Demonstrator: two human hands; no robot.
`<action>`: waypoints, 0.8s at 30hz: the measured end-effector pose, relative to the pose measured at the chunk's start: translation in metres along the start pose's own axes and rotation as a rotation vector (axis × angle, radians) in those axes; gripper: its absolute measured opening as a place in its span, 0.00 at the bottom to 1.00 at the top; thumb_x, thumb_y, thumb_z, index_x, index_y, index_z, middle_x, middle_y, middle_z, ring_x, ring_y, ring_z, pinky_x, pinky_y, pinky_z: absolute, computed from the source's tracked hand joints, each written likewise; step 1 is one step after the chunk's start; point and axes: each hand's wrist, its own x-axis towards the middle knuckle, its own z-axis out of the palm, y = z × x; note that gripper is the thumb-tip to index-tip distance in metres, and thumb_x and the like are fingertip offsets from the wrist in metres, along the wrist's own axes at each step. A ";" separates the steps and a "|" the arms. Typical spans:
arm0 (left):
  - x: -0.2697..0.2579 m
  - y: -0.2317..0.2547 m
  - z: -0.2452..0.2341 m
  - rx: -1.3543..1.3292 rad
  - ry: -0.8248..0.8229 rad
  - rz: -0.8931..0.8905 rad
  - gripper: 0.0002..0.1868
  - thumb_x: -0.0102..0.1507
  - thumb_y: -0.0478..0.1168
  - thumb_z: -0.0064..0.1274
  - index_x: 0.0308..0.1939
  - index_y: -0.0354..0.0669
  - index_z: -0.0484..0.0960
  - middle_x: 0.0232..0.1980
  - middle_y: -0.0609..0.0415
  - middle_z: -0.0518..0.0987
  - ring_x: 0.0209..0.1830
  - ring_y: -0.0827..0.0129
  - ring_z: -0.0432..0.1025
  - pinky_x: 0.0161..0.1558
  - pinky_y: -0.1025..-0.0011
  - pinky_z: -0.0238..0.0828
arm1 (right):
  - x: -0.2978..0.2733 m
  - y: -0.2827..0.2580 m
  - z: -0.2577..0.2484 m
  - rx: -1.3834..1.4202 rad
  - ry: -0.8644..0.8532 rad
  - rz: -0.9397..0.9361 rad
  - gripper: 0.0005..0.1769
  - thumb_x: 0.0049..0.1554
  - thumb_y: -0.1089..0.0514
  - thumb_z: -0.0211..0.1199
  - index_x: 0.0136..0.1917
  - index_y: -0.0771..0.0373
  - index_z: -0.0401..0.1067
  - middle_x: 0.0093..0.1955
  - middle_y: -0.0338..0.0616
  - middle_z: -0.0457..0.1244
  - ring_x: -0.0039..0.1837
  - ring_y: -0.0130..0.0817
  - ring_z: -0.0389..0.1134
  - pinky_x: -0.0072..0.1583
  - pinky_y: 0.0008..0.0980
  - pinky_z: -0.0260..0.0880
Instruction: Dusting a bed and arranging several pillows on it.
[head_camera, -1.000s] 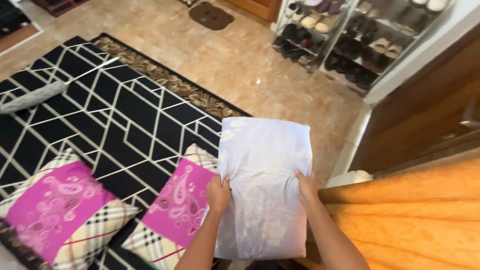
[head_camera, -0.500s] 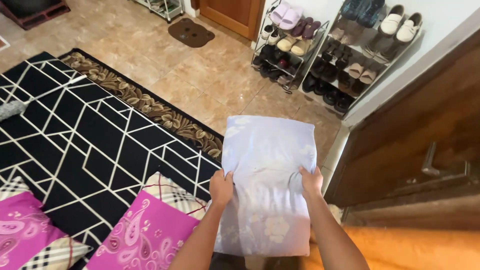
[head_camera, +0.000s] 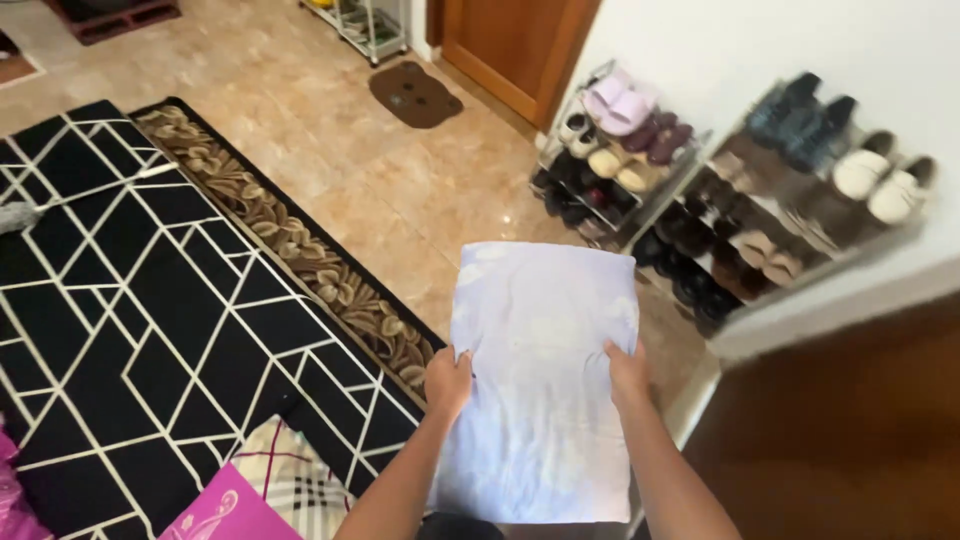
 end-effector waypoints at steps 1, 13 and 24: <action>0.012 0.008 -0.001 0.010 0.013 -0.013 0.15 0.63 0.46 0.53 0.40 0.36 0.83 0.41 0.36 0.81 0.45 0.39 0.75 0.47 0.48 0.69 | 0.015 -0.002 0.010 0.000 -0.021 0.006 0.31 0.52 0.63 0.69 0.68 0.68 0.67 0.64 0.51 0.67 0.65 0.42 0.67 0.66 0.38 0.64; 0.199 0.024 0.044 0.059 0.262 -0.208 0.16 0.62 0.47 0.56 0.42 0.35 0.81 0.44 0.36 0.80 0.48 0.39 0.74 0.49 0.49 0.69 | 0.226 -0.075 0.202 -0.019 -0.306 -0.105 0.24 0.53 0.66 0.67 0.63 0.68 0.72 0.58 0.49 0.70 0.58 0.41 0.70 0.61 0.37 0.68; 0.320 0.004 0.007 0.052 0.618 -0.449 0.17 0.63 0.48 0.55 0.40 0.34 0.81 0.44 0.36 0.80 0.47 0.38 0.73 0.49 0.48 0.67 | 0.294 -0.174 0.445 -0.121 -0.649 -0.232 0.28 0.51 0.65 0.70 0.64 0.69 0.69 0.58 0.48 0.67 0.58 0.39 0.68 0.59 0.39 0.68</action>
